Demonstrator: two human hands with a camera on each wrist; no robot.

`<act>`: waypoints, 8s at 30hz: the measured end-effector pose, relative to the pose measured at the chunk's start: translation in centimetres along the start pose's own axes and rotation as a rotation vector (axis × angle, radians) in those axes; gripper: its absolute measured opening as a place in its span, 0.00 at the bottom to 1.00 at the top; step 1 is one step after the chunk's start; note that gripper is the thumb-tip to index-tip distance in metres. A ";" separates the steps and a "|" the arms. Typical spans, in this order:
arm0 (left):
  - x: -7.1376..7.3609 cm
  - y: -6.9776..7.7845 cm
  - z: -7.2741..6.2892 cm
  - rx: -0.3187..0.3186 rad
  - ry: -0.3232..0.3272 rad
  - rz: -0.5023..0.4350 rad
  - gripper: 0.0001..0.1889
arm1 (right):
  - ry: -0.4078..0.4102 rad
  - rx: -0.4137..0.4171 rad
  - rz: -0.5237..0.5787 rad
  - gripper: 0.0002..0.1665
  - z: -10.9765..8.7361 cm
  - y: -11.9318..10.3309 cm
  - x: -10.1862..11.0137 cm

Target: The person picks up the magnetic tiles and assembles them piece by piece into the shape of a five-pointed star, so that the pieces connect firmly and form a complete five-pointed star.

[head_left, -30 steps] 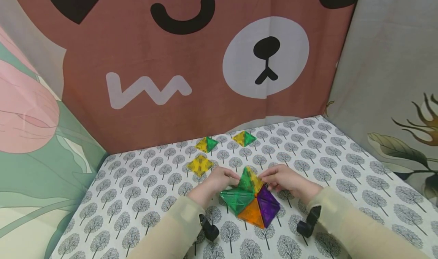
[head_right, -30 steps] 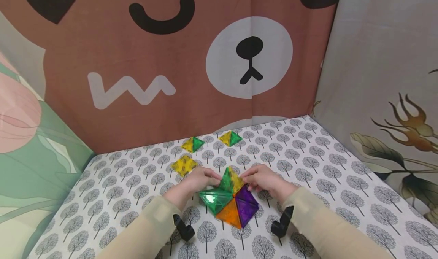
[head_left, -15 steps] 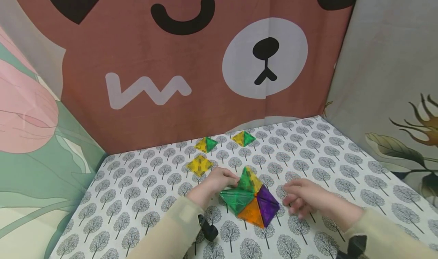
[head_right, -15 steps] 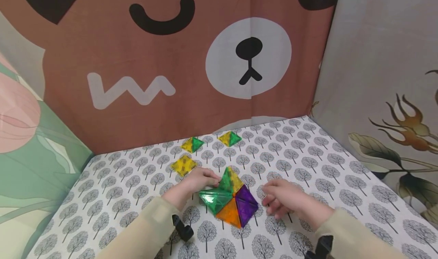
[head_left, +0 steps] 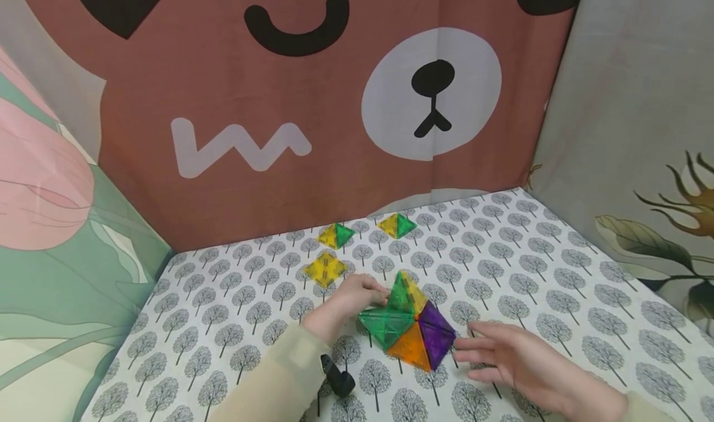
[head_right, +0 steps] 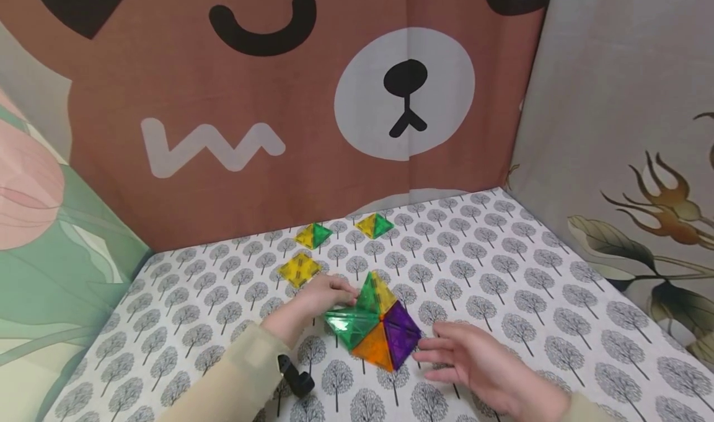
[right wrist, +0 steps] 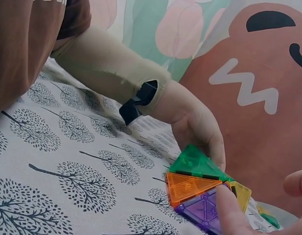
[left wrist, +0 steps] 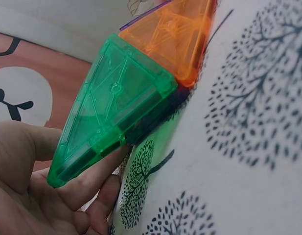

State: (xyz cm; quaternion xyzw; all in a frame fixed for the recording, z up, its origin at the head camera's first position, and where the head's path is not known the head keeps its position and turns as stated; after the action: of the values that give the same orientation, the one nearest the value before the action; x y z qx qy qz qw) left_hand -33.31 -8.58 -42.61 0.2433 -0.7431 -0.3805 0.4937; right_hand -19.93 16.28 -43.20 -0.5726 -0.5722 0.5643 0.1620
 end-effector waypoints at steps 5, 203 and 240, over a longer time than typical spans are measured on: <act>0.3 -0.3 -0.6 0.020 0.045 0.036 0.03 | 0.016 -0.005 -0.004 0.48 0.3 -0.1 -0.1; 2.1 -1.4 0.1 0.018 0.073 -0.004 0.06 | -0.016 -0.019 -0.340 0.34 4.0 -2.0 0.2; 3.7 -3.8 -6.4 0.018 0.084 -0.020 0.04 | -0.106 0.018 -0.112 0.49 7.8 -2.7 -1.8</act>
State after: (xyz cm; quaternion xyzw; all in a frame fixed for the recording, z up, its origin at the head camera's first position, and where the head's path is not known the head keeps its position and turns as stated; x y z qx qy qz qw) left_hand -28.97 -15.61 -42.20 0.2710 -0.7225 -0.3682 0.5186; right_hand -27.20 11.94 -42.55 -0.5075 -0.6060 0.5891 0.1681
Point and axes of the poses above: each hand's wrist, its own z-axis towards the middle knuckle, its own x-axis out of the back of the hand, y = z × x, the point moved 5 cm from there along z, towards the middle knuckle, and after that the axes turned 6 degrees about z, right-handed, at the moved point
